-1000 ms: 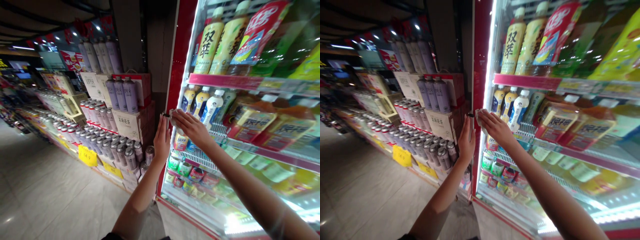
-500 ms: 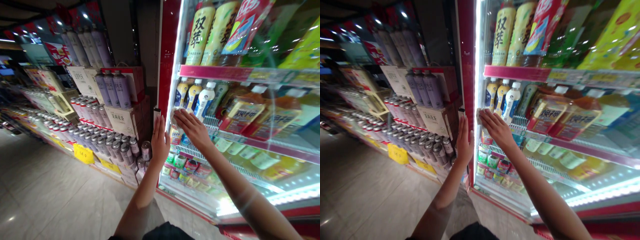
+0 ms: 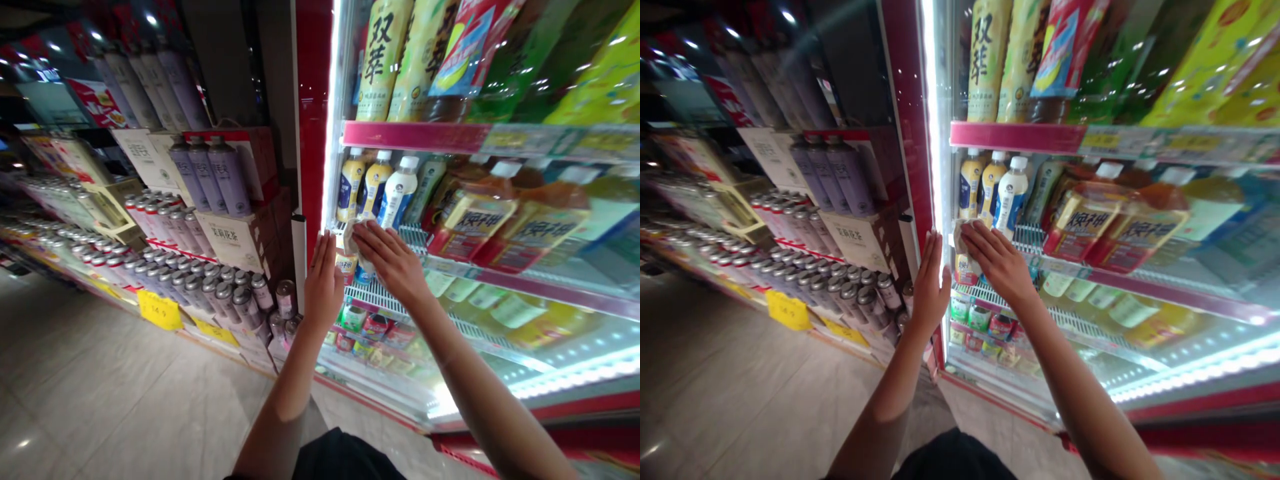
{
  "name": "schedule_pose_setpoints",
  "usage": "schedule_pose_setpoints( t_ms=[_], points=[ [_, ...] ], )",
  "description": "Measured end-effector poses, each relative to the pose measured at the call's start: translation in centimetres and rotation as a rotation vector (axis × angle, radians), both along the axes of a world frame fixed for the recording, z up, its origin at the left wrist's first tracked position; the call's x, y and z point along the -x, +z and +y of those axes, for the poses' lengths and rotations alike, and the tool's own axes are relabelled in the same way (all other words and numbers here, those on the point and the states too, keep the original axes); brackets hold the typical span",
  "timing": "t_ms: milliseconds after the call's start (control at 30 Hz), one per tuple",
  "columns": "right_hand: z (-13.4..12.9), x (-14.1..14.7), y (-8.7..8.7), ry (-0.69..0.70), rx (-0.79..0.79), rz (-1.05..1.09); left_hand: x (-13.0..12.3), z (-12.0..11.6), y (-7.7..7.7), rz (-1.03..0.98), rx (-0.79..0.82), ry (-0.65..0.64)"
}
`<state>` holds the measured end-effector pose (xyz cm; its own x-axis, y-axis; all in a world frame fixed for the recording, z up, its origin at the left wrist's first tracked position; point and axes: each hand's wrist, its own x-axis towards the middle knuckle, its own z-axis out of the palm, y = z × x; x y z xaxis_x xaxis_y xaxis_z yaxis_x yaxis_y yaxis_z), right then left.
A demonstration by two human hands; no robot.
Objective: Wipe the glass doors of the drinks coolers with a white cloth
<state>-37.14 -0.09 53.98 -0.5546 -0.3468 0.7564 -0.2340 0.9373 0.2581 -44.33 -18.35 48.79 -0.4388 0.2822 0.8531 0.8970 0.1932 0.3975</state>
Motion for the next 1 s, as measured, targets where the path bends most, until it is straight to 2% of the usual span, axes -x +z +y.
schedule_pose_setpoints(
  t_ms=[133, 267, 433, 533, 667, 767, 900, 1000],
  points=[
    [0.5, -0.9, 0.6, -0.103, 0.054, 0.11, -0.2, 1.3, -0.5, 0.011, 0.035, -0.027],
    [0.1, -0.3, 0.9, -0.118, 0.074, 0.117, -0.1, 2.8, -1.0, 0.033, 0.054, 0.008],
    [1.1, -2.0, -0.3, -0.111, 0.048, 0.056, 0.5, 4.6, -2.4, 0.007, 0.095, 0.045],
    [1.6, -3.0, -0.8, -0.155, 0.071, 0.103, 0.8, 5.9, -3.7, 0.006, 0.138, 0.089],
    [0.7, -2.1, -0.6, -0.167, 0.138, 0.141, 1.4, 7.5, -5.3, 0.039, 0.168, 0.217],
    [-0.2, -1.2, -0.9, -0.14, 0.136, 0.084, 2.0, 7.9, -6.3, 0.1, 0.179, 0.223],
    [-0.1, -2.1, -2.2, -0.143, 0.158, 0.045, 2.6, 7.8, -6.9, 0.101, 0.195, 0.23],
    [0.6, -3.4, -2.7, -0.165, 0.231, 0.12, 2.6, 8.0, -6.7, 0.06, 0.183, 0.26]
  ],
)
